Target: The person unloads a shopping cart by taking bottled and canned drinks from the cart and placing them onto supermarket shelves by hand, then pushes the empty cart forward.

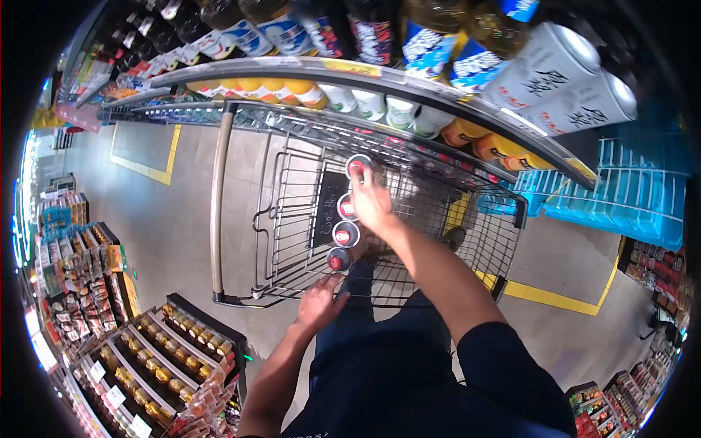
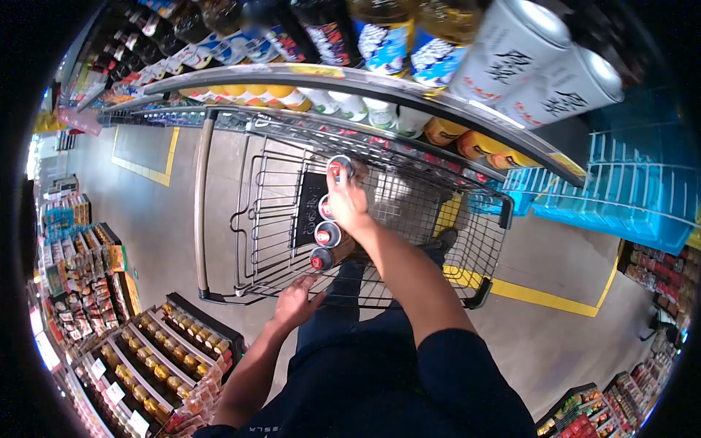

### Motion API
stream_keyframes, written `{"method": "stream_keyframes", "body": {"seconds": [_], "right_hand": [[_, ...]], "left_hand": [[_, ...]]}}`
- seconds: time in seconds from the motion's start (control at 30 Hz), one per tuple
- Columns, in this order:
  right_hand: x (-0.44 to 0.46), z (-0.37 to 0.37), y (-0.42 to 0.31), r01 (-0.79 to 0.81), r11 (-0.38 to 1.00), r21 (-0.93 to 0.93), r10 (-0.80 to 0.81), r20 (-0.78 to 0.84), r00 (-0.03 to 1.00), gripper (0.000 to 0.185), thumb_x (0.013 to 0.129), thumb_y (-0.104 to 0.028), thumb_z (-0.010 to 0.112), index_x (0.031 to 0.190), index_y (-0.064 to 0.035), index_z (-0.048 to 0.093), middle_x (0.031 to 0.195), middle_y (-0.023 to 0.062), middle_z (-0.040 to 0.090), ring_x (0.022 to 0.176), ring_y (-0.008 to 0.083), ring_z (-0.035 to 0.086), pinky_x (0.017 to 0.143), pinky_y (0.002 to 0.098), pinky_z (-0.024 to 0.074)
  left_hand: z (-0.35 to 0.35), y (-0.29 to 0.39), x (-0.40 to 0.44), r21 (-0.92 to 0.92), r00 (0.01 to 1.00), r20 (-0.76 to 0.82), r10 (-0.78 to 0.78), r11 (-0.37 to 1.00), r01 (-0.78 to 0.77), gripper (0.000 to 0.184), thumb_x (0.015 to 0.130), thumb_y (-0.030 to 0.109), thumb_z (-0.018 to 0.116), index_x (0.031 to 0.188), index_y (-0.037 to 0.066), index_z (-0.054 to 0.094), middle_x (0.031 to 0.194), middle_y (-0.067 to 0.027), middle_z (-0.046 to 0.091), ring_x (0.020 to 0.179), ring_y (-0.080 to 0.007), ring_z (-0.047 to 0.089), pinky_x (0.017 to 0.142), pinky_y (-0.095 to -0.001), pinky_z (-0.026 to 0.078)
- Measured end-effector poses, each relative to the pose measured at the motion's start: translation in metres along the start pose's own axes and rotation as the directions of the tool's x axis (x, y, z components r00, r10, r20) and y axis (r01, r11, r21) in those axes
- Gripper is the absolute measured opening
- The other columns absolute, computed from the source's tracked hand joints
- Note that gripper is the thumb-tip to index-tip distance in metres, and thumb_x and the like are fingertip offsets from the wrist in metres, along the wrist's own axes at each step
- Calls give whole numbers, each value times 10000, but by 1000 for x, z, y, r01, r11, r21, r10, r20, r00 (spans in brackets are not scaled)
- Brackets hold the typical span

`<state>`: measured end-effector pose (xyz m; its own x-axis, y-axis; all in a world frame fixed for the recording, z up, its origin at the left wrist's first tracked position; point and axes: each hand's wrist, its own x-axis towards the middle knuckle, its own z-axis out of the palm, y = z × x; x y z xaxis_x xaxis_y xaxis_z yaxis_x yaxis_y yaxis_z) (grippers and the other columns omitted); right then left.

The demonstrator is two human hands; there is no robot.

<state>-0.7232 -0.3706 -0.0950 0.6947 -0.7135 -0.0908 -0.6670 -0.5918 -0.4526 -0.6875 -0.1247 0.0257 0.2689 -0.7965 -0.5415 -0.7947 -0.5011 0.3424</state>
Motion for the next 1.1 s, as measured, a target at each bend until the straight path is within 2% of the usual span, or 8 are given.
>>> {"method": "stream_keyframes", "body": {"seconds": [0.23,0.43,0.53,0.7,0.8,0.9,0.97,1.1], "right_hand": [[57,24,24,203,946,-254,-182,106,978,243,869,-110,529,1104,-110,592,936,143,664,819,317,707,636,397,584],[45,9,50,219,960,-175,-166,277,947,254,904,-146,544,1151,-86,546,963,208,686,779,357,711,662,456,572],[4,-27,76,2,994,106,-9,64,998,313,850,-277,677,1048,-76,542,822,172,694,780,411,679,682,506,536],[-68,-159,103,-145,889,435,203,-89,975,299,818,-213,738,1001,-45,572,796,169,686,718,357,682,627,426,515],[-109,-258,115,-104,755,648,229,-112,967,234,814,-94,748,946,-18,570,729,84,647,636,143,596,572,298,461],[-147,-351,111,-234,646,726,348,-8,937,163,849,-3,698,898,-39,547,649,-6,570,539,48,470,472,231,361],[-162,-401,104,-287,451,845,403,94,910,167,865,25,664,863,-52,516,592,-21,530,433,37,433,379,227,298],[-182,-464,107,-224,564,795,416,-40,908,145,882,-7,657,853,-55,524,623,-57,489,509,5,398,446,209,283]], "left_hand": [[0,-16,-17,-198,994,-61,87,975,-98,448,893,307,687,1261,65,604,1209,-162,653,1102,-335,636,962,-429,508],[5,-1,-14,-175,997,-76,19,984,-32,465,904,333,667,1276,65,591,1218,-161,647,1122,-337,621,974,-434,494],[11,6,-10,-238,996,-92,-13,971,-10,486,908,344,659,1295,62,575,1261,-183,611,1187,-366,575,1029,-441,452],[9,38,14,-410,993,-115,-12,912,-36,505,901,303,684,1307,31,556,1312,-195,562,1242,-368,530,1054,-438,434],[28,61,55,-730,994,-105,14,677,-86,593,943,358,668,1382,2,488,1350,-176,554,1268,-335,526,1054,-406,435],[-24,135,85,-970,976,186,110,-138,201,732,1007,549,470,1570,174,190,1541,-126,359,1336,-348,466,1053,-539,434],[-44,177,105,-954,946,146,291,-213,213,736,1007,603,396,1578,224,127,1570,-110,303,1340,-379,455,1040,-611,420],[-60,237,127,-951,834,82,546,-208,229,650,1022,566,392,1534,193,245,1442,-71,482,1201,-251,588,866,-416,574]]}}
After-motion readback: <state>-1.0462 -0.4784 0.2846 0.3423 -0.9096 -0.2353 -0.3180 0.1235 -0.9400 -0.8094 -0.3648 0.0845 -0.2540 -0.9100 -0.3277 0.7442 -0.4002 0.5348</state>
